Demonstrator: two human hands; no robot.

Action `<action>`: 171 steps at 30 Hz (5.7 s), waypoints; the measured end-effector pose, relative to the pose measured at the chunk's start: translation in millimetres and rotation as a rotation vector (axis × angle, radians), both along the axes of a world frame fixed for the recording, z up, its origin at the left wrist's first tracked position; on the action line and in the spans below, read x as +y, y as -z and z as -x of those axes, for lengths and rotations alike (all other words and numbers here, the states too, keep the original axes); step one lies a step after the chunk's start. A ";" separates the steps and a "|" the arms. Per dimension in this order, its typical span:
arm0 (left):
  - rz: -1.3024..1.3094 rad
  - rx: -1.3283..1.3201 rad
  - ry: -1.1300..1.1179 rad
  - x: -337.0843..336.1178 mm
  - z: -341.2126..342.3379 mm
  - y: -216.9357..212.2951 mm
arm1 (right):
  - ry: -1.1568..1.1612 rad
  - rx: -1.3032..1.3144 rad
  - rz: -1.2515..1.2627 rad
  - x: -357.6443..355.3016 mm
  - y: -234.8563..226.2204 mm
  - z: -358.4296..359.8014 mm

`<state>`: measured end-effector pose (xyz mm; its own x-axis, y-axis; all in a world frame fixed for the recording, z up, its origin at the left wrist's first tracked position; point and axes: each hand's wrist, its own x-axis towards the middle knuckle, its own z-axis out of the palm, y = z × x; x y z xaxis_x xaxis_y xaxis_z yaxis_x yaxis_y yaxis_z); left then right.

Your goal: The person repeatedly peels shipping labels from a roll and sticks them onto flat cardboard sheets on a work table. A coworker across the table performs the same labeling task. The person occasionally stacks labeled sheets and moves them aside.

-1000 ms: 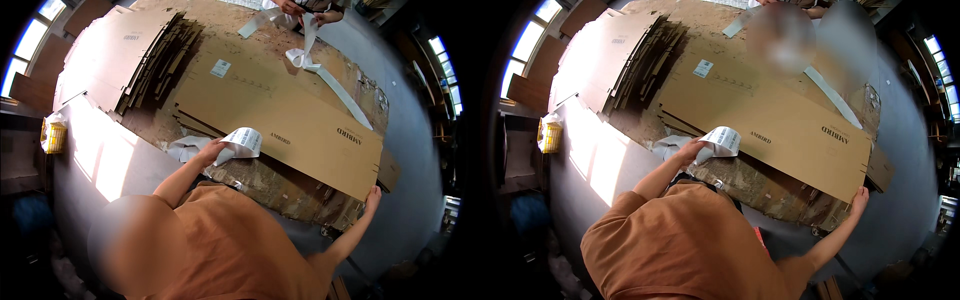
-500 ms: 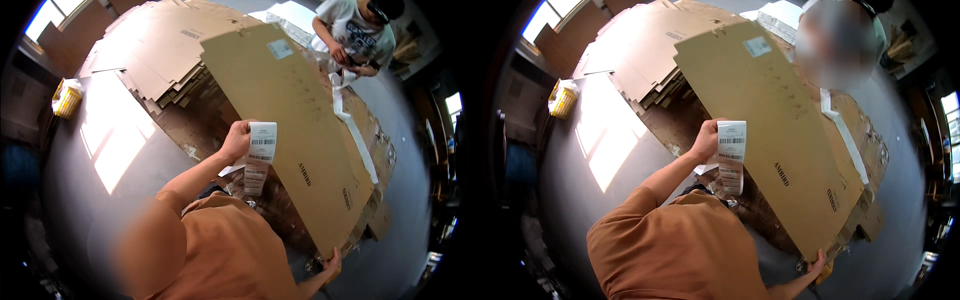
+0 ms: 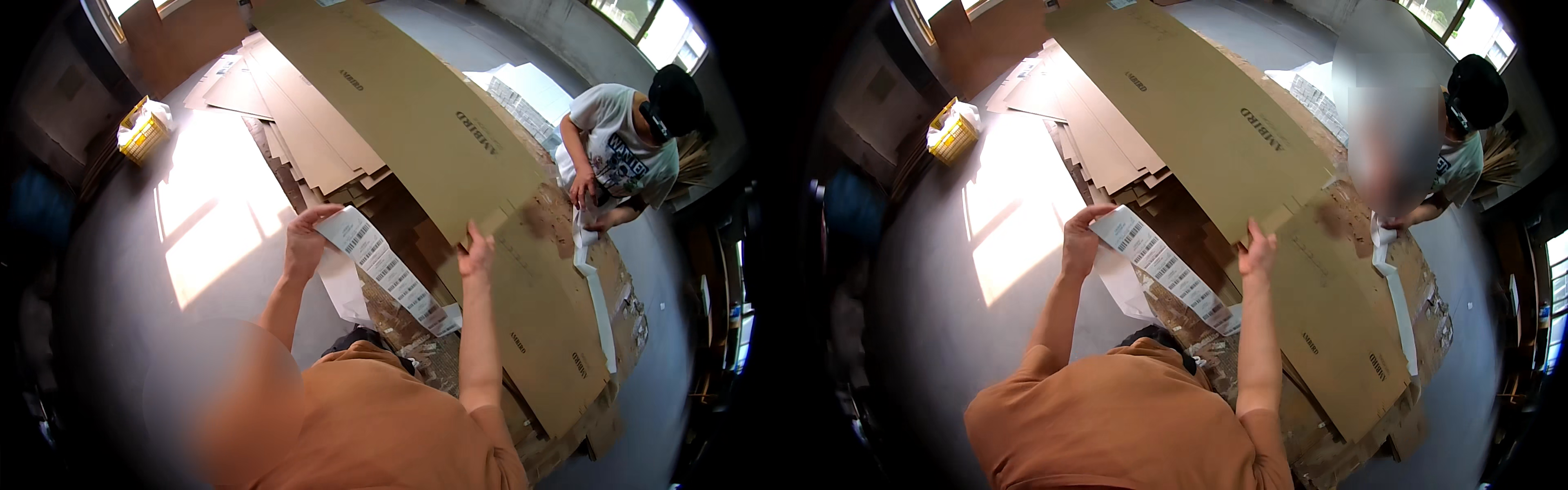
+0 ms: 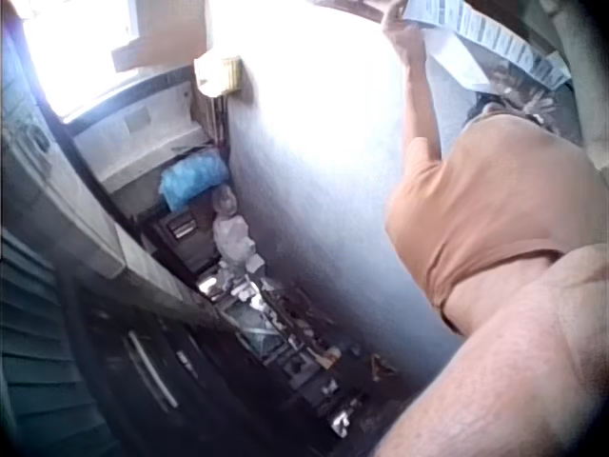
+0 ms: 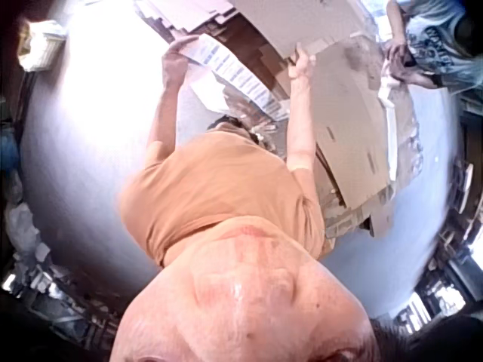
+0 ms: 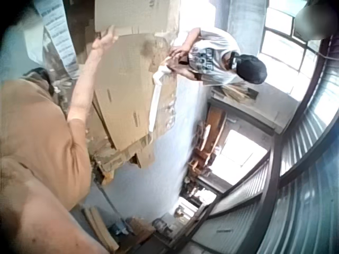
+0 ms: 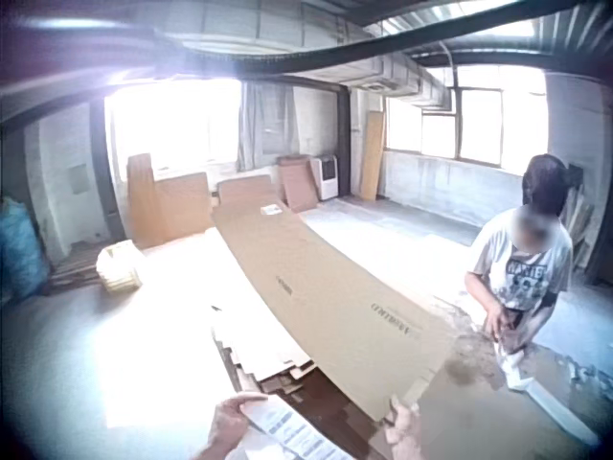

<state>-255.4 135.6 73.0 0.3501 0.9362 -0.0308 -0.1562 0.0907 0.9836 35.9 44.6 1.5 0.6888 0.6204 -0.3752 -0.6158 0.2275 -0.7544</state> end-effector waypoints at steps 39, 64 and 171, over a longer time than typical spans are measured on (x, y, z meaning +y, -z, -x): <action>-0.145 0.215 0.848 7.8 -217.6 51.5 | -0.284 -0.559 0.296 -59.7 -43.0 -13.7; -0.212 0.801 0.854 38.0 -243.5 215.9 | -0.113 -0.521 0.697 -8.0 136.8 -136.8; -0.197 0.647 0.847 -32.7 -201.9 183.3 | -0.036 -0.512 0.581 -44.0 94.8 -127.9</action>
